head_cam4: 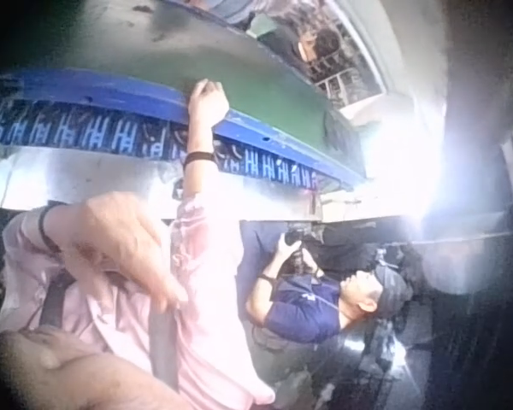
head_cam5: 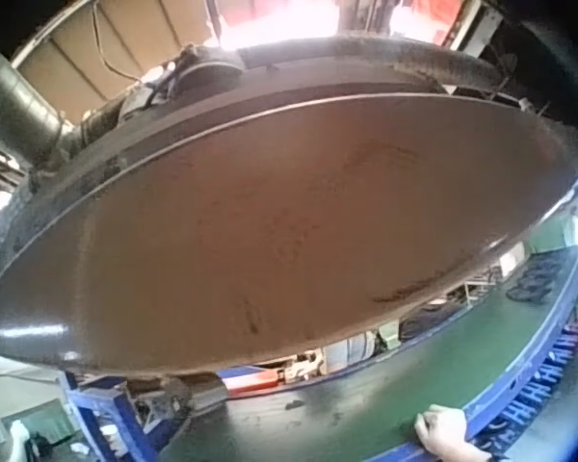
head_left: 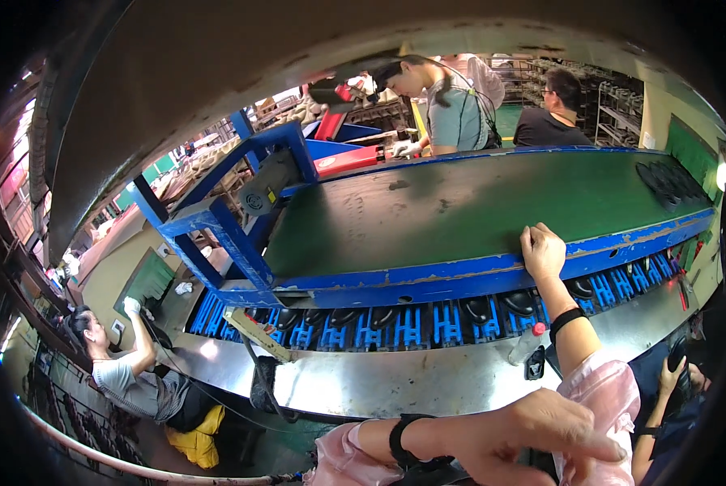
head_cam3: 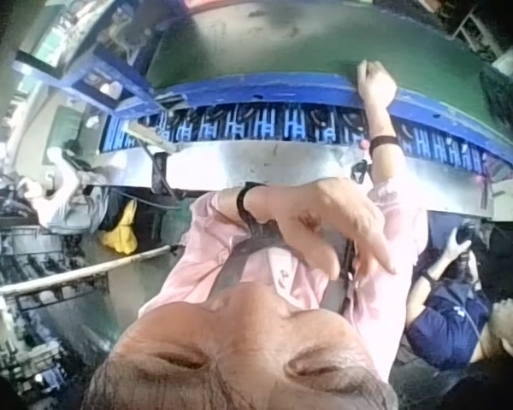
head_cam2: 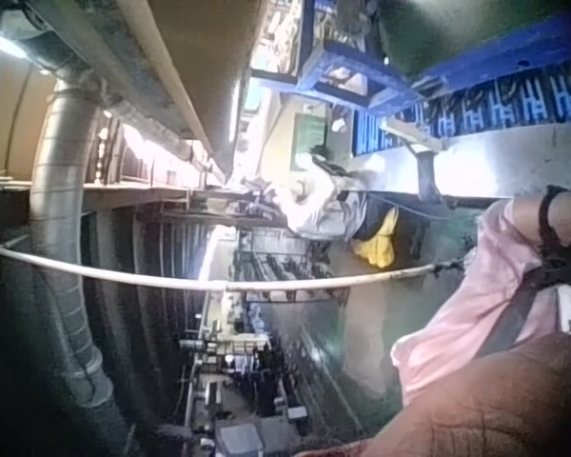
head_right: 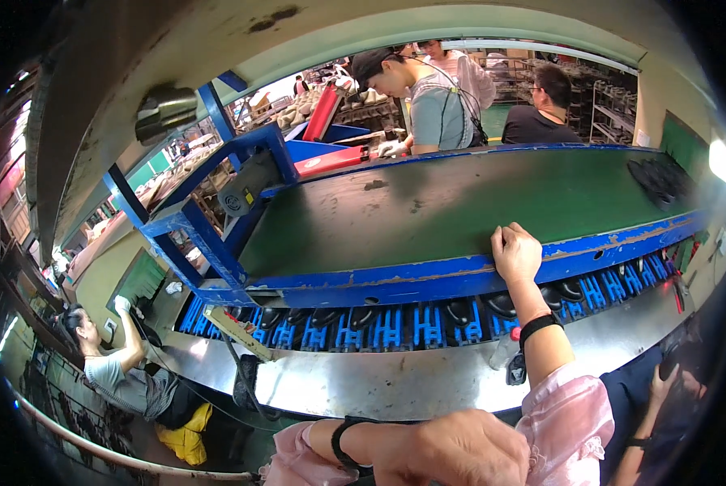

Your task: Oversee and assist in the shoe assembly production line.

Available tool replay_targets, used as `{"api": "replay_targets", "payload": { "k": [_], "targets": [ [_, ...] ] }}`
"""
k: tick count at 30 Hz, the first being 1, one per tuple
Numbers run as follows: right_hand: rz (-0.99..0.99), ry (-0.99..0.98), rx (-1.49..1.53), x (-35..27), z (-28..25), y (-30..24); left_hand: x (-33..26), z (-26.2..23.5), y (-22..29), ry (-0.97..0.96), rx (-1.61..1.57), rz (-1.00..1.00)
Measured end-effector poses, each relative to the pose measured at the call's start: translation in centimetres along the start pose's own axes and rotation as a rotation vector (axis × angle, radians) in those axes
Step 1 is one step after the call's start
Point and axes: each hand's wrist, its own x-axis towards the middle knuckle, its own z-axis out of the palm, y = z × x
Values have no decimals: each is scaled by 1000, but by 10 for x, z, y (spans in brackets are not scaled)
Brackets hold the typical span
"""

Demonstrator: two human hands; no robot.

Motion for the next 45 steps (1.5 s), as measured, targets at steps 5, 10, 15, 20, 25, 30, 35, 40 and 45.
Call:
{"api": "replay_targets", "payload": {
  "k": [5, 10, 15, 20, 25, 30, 35, 40, 45],
  "targets": [
    [20, -26, -4, -2, 2, 2, 19, 22, 0, -123, -156, 58],
    [5, -14, 8, -2, 3, -3, 20, 28, -7, -170, -325, 68],
    [10, 0, 20, -2, 5, -2, 20, 37, -12, -166, -348, 152],
    [19, 2, -7, -2, -1, 6, 20, 47, -27, -351, -328, 220],
    [42, 4, 57, -5, 9, -4, 9, 46, -28, -427, -184, 188],
    [23, 21, 52, -2, 5, 0, -5, 18, -45, -493, 90, 65],
    [22, 37, 12, -3, 6, 7, -28, -50, -40, -71, 530, -385],
    [18, 44, 38, -3, 11, -5, -74, -143, -30, 438, 1357, -512],
    [37, 54, 49, -2, 6, -5, -134, -231, 5, 492, 2107, -523]
  ]
}}
